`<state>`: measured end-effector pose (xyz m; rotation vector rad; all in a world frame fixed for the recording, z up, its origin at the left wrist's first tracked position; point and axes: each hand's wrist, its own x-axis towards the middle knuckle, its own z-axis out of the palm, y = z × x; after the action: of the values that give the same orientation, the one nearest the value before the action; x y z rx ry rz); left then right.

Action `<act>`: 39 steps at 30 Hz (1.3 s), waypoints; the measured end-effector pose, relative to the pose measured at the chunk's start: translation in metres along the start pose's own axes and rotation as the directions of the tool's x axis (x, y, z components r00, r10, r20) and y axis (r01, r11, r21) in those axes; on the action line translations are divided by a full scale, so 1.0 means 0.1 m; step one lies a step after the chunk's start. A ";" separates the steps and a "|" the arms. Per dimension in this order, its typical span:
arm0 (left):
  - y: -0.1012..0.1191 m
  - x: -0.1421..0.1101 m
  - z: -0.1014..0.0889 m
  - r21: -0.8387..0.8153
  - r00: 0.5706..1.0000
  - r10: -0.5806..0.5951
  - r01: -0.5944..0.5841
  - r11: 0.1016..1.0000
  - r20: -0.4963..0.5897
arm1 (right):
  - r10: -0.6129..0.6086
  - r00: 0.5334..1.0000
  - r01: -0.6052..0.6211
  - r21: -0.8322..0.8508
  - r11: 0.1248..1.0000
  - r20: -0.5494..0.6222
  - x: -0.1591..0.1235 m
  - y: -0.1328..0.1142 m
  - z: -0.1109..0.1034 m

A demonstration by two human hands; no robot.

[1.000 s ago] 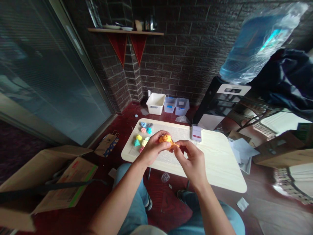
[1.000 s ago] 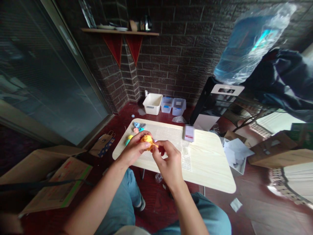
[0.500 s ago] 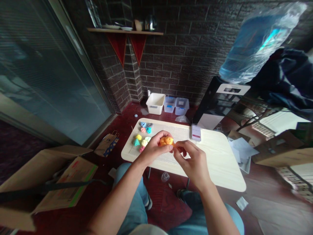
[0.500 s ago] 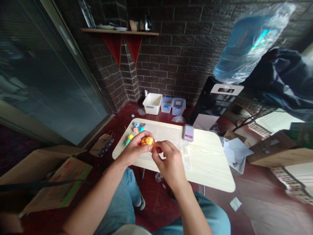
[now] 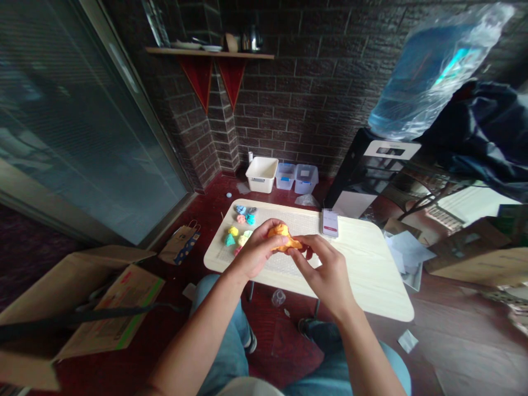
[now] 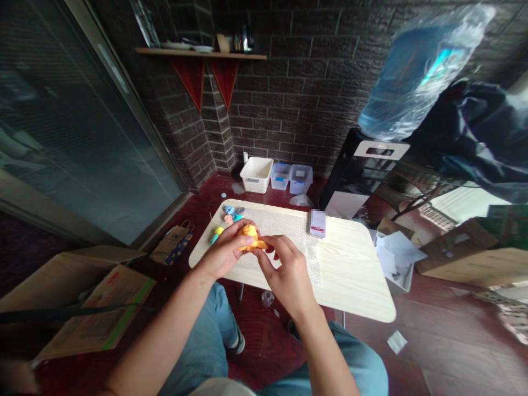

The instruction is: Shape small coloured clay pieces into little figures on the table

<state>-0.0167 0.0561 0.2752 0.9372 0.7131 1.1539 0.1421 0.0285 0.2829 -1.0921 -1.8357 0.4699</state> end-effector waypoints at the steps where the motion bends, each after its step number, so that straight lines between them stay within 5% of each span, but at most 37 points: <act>1: 0.00 0.00 0.00 0.021 1.000 0.006 -0.006 1.000 0.004 | -0.004 1.000 0.004 -0.020 1.000 0.003 0.00 0.00 0.00; 13: -0.06 0.02 -0.04 0.085 1.000 0.006 -0.008 0.996 0.028 | 0.037 0.999 -0.035 -0.060 0.998 0.037 0.02 0.07 0.04; 17: -0.07 0.02 -0.03 0.086 0.999 -0.008 0.005 0.996 0.033 | 0.169 0.985 -0.173 0.111 0.979 0.041 0.03 0.12 0.09; 20: -0.09 0.04 -0.04 0.095 0.999 -0.013 0.011 0.995 0.031 | 0.310 0.942 -0.334 0.407 0.850 0.127 0.02 0.18 0.11; 24: -0.18 0.10 -0.13 0.100 0.998 -0.039 0.044 0.994 -0.049 | 0.410 0.884 -0.436 0.710 0.553 0.223 0.02 0.28 0.10; 27: -0.34 0.17 -0.29 0.045 0.986 -0.127 0.132 0.990 -0.106 | 0.477 0.836 -0.475 0.793 0.382 0.271 0.02 0.34 0.10; 32: -0.75 0.32 -0.73 0.088 0.953 -0.222 0.244 0.966 -0.209 | 0.548 0.800 -0.477 0.814 0.331 0.246 -0.02 0.48 0.16; 35: -0.91 0.47 -1.05 0.214 0.918 -0.179 0.266 0.940 -0.354 | 0.590 0.774 -0.494 0.801 0.339 0.228 -0.07 0.58 0.22; 39: -0.86 0.75 -1.48 0.459 0.852 -0.013 0.294 0.839 -0.523 | 0.636 0.741 -0.523 0.780 0.344 0.216 -0.12 0.65 0.26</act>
<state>-0.0867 0.1533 0.1312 1.0037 1.5733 1.0753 0.1541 0.0562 0.2188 -1.0204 -0.7976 1.4801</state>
